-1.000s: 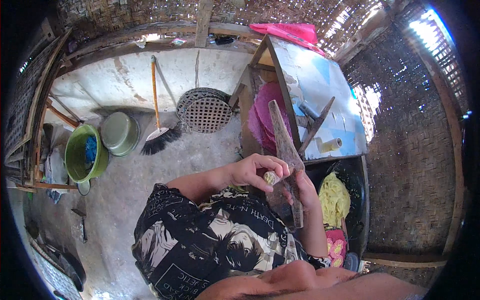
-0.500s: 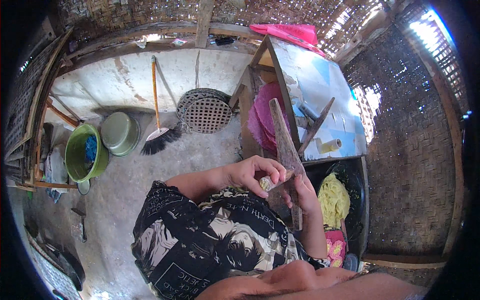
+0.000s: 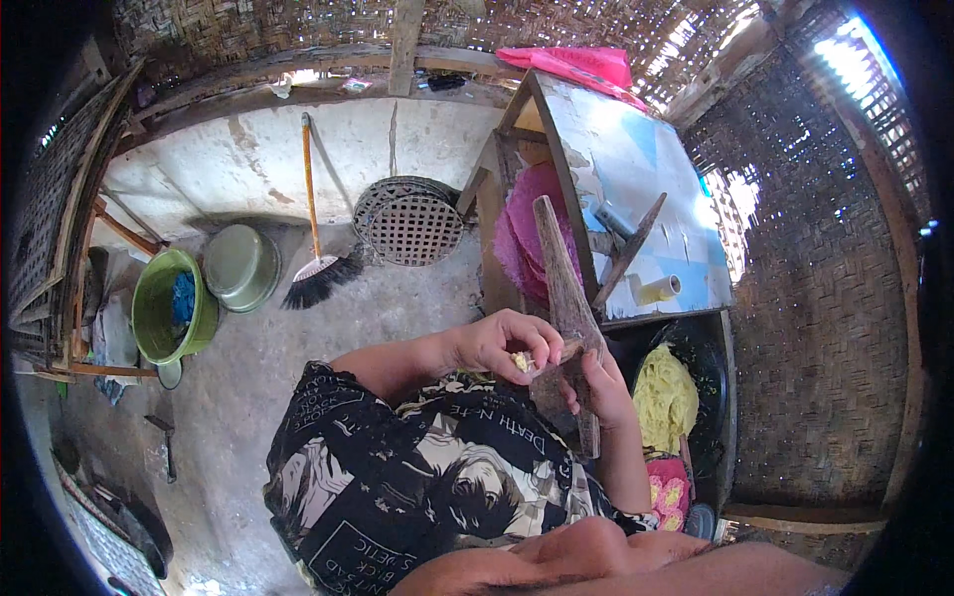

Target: The person uses a wooden press to pipe colored dough into circular patterns on a tray and refills the press from basins.

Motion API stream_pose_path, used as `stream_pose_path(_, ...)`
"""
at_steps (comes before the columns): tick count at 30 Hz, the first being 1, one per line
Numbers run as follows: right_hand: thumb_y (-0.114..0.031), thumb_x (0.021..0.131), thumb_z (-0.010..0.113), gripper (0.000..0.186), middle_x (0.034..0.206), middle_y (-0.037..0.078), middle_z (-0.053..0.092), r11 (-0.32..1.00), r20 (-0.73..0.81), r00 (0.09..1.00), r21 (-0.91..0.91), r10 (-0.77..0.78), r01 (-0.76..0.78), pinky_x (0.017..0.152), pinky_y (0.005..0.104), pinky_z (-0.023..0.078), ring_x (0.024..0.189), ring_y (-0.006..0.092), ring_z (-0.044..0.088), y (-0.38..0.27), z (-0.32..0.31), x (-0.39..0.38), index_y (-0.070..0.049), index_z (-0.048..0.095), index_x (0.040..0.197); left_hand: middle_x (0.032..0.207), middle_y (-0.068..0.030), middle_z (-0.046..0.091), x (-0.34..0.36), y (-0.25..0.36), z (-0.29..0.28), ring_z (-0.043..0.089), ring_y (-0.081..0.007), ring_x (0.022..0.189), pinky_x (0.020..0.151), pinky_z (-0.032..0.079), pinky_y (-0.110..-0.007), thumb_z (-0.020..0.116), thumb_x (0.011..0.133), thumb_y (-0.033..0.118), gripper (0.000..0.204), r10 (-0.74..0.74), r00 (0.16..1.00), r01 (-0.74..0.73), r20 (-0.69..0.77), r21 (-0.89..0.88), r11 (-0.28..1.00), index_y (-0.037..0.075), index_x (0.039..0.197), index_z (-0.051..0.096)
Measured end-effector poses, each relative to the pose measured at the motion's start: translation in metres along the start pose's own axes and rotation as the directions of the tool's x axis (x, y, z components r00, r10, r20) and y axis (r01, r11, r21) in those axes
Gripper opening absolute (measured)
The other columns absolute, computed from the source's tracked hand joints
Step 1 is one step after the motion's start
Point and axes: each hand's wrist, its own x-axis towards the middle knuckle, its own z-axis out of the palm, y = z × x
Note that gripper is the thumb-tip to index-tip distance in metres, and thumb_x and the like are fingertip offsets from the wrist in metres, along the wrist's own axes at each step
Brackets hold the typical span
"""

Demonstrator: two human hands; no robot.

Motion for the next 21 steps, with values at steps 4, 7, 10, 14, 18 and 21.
stream_pose_path(4,-0.037,0.087,0.044,0.058,0.083,0.007,0.051,1.000,0.038,0.999,0.027,0.013,-0.014,0.035,0.0219,0.036,0.047,0.0108,0.045,0.003,-0.003,0.003,-0.008,0.019,0.131,0.093,-0.0074,0.054,-0.006,-0.011,-0.001,0.052,-0.0156,0.084,0.068,0.043,-0.027,0.068,0.064,0.007,0.018,-0.235,0.969,0.197,-0.076,-0.332,0.922,0.005,0.079,0.059)
stream_pose_path(7,-0.038,0.086,0.047,0.060,0.084,0.007,0.051,0.997,0.041,0.999,0.075,0.026,-0.029,0.035,0.0220,0.036,0.046,0.0108,0.045,0.009,-0.008,0.002,-0.008,0.020,0.130,0.097,-0.0080,0.054,-0.002,0.006,-0.003,0.053,-0.0154,0.087,0.066,0.044,-0.025,0.063,0.068,0.007,0.021,-0.299,0.954,0.241,-0.005,-0.578,0.780,0.006,0.088,0.057)
stream_pose_path(10,-0.036,0.085,0.049,0.062,0.083,0.007,0.051,0.998,-0.058,0.997,0.024,-0.056,0.058,0.036,0.0219,0.037,0.046,0.0107,0.045,0.004,-0.012,-0.002,-0.009,0.019,0.132,0.097,-0.0095,0.055,-0.011,-0.007,-0.034,0.054,-0.0173,0.085,0.069,0.045,-0.029,0.057,0.072,0.009,0.021,-0.346,0.901,0.256,-0.263,-0.323,0.911,0.005,0.093,0.058)
stream_pose_path(14,-0.032,0.082,0.053,0.068,0.071,0.005,0.049,0.928,-0.266,0.915,-0.299,-0.304,0.221,0.035,0.0221,0.037,0.045,0.0093,0.045,-0.049,-0.027,-0.028,-0.010,0.016,0.135,0.091,-0.0147,0.056,-0.092,-0.092,-0.107,0.052,-0.0317,0.084,0.074,0.044,-0.040,0.054,0.064,0.006,0.027,0.112,0.885,0.437,-0.452,0.889,0.134,0.003,0.091,0.057)
stream_pose_path(18,-0.016,0.082,0.050,0.060,0.073,0.001,0.048,0.800,-0.634,0.505,-0.553,-0.585,0.232,0.040,0.0182,0.034,0.049,0.0053,0.040,-0.119,-0.041,-0.050,-0.016,0.021,0.135,0.082,-0.0094,0.059,-0.159,-0.145,-0.131,0.054,-0.0300,0.084,0.072,0.044,-0.040,0.059,0.060,0.016,0.016,-0.148,0.717,0.688,-0.681,0.725,-0.006,0.006,0.073,0.062)
stream_pose_path(21,-0.017,0.080,0.054,0.061,0.084,0.004,0.052,0.720,-0.627,0.541,-0.692,-0.560,-0.057,0.042,0.0185,0.037,0.051,0.0053,0.043,-0.142,-0.052,-0.050,-0.020,0.025,0.134,0.093,-0.0113,0.059,-0.201,-0.157,-0.140,0.054,-0.0278,0.091,0.076,0.044,-0.037,0.064,0.057,0.020,0.019,-0.302,0.613,0.705,-0.730,0.678,-0.210,0.010,0.073,0.063)
